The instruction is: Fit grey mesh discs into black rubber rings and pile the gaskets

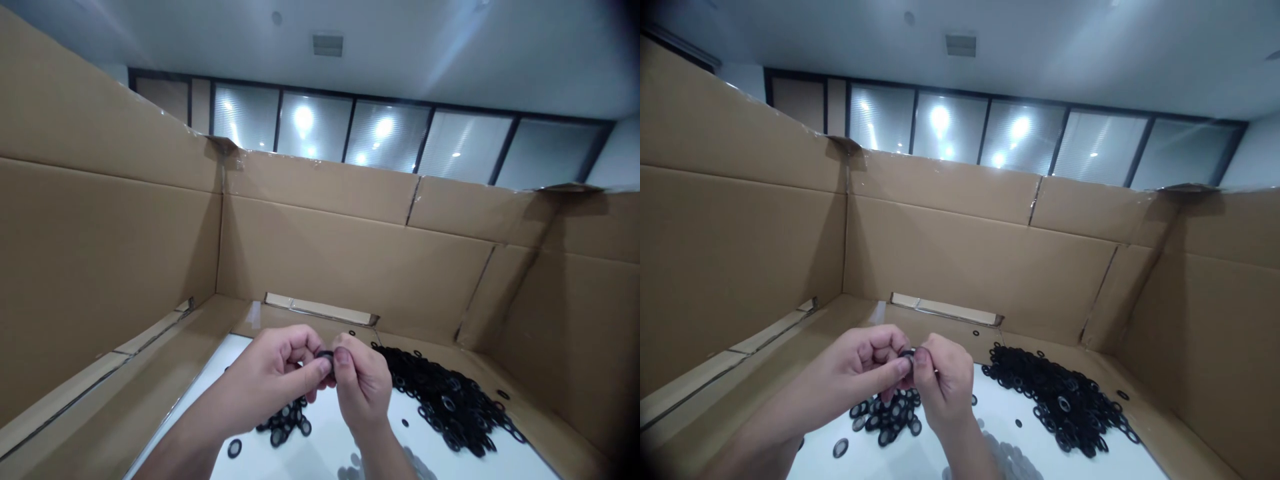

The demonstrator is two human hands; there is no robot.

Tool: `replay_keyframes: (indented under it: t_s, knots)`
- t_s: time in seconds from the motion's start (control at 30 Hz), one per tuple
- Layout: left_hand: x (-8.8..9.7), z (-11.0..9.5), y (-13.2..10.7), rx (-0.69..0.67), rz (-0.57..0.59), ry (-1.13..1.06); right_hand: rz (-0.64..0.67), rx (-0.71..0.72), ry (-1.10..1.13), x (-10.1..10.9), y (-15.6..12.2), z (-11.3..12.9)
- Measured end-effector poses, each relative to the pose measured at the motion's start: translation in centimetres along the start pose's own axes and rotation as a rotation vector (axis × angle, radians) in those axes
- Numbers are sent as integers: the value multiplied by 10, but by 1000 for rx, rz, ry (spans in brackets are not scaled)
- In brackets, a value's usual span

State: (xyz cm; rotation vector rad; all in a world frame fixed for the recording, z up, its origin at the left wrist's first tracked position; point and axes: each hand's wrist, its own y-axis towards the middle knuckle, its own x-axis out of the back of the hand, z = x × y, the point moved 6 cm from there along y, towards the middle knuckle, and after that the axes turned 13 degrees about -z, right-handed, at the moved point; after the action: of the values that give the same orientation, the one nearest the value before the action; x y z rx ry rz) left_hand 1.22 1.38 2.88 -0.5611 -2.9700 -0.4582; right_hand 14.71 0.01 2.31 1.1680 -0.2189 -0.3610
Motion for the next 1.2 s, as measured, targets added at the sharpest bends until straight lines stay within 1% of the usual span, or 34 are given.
replay_keyframes:
  t_s: [0.13, 0.23, 0.33, 0.4, 0.5, 0.57, 0.67, 0.73, 0.87, 0.93, 1.03, 1.2]
  knots:
    - [6, -3, -2, -63, -46, 126, -34, 17, -65, 2, -5, -2]
    - [9, -5, -2, -78, -63, 128, -22, 14, -58, -1, -8, -2]
    - [7, -7, 1, -71, -49, 6, -54, -128, 4, -5, -12, -7]
    - [5, -6, 3, -70, -48, -80, -72, -233, 84, -8, -16, -12]
    - [0, -2, 6, -87, -59, -186, -20, -311, 249, -15, -17, -12]
    - [-3, 0, 9, -109, -70, -236, 29, -309, 328, -17, -14, -9]
    - [-4, 1, 11, -118, -76, -272, 38, -263, 337, -13, -5, -3]
    - [-5, 1, 10, -112, -44, -292, 38, -238, 311, -11, 1, 1]
    - [-2, 3, 8, -78, 48, -317, 94, -232, 297, -10, 6, 7]
    - [0, 4, 8, -59, 62, -318, 110, -235, 302, -11, 5, 8]
    - [1, 5, 10, -66, 45, -325, 86, -222, 307, -11, 2, 6]
    - [-1, 4, 10, -78, 0, -304, 13, -153, 267, -8, -4, 2]
